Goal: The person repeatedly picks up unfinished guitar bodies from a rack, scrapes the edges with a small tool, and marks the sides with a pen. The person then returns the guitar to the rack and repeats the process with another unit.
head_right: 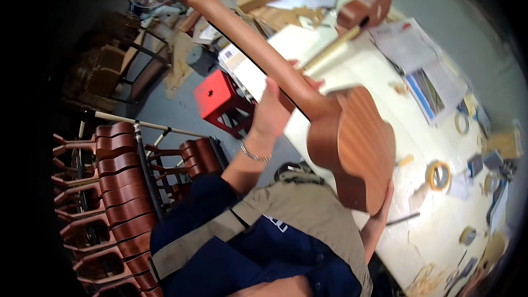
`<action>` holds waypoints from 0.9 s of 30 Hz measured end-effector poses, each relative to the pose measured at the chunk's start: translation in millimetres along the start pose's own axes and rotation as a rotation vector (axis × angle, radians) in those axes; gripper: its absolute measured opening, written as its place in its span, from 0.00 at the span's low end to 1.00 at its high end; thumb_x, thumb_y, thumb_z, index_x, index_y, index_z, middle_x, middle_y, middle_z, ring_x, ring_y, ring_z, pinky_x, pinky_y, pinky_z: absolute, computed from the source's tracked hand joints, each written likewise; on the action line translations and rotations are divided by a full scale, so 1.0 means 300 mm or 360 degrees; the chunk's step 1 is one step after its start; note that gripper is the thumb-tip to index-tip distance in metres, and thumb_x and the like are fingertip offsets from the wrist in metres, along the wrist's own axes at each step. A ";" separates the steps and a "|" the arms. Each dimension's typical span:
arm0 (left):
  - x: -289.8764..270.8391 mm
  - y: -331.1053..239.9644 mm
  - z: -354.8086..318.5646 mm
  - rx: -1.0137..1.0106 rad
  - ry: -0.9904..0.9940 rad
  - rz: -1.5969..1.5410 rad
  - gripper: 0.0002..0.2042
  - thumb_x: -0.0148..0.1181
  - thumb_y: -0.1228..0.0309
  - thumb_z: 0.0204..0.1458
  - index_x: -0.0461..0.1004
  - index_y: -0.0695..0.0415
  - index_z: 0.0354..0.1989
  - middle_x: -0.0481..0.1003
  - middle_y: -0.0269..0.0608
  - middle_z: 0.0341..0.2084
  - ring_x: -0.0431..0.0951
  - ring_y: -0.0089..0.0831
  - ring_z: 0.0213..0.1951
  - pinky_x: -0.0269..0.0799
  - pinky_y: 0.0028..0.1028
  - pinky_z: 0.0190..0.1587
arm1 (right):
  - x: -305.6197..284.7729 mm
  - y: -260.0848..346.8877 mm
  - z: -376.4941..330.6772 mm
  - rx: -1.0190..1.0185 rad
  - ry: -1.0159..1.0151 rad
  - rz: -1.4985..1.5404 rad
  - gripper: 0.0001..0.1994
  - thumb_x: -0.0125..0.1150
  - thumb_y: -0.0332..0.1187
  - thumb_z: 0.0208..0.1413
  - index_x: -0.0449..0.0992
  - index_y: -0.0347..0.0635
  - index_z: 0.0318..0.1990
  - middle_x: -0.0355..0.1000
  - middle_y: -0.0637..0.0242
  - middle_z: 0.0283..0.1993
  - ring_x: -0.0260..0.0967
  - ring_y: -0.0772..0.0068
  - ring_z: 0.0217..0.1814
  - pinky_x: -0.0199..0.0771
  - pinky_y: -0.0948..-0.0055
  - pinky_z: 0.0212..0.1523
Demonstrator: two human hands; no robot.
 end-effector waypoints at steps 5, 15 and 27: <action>-0.040 -0.021 0.039 -0.0063 -0.0023 -0.0205 0.24 0.43 0.46 0.53 0.62 0.55 0.46 0.71 0.40 0.29 0.72 0.48 0.45 0.67 0.44 0.50 | -0.146 -0.118 0.141 0.0118 0.0459 -0.0302 0.23 0.50 0.45 0.53 0.65 0.37 0.49 0.68 0.57 0.42 0.67 0.65 0.40 0.71 0.68 0.39; -0.092 -0.121 0.006 -0.0110 -0.0081 -0.0129 0.26 0.36 0.44 0.54 0.62 0.56 0.46 0.68 0.40 0.27 0.71 0.49 0.45 0.64 0.46 0.53 | -0.157 -0.336 0.214 0.0422 0.0484 -0.0465 0.19 0.51 0.41 0.52 0.65 0.36 0.45 0.65 0.55 0.39 0.65 0.64 0.34 0.72 0.63 0.28; -0.221 -0.467 -0.116 0.0506 0.0005 0.0376 0.19 0.54 0.64 0.53 0.60 0.60 0.49 0.69 0.45 0.27 0.74 0.38 0.28 0.72 0.36 0.35 | 0.233 -0.509 0.139 0.0614 0.1062 -0.0679 0.30 0.35 0.57 0.57 0.65 0.34 0.46 0.70 0.53 0.32 0.67 0.61 0.31 0.69 0.68 0.36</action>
Point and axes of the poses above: each hand's wrist, its own z-axis towards the middle knuckle, its own x-axis out of the palm, y = z × x, the point moved 7 cm from there along z, towards the middle knuckle
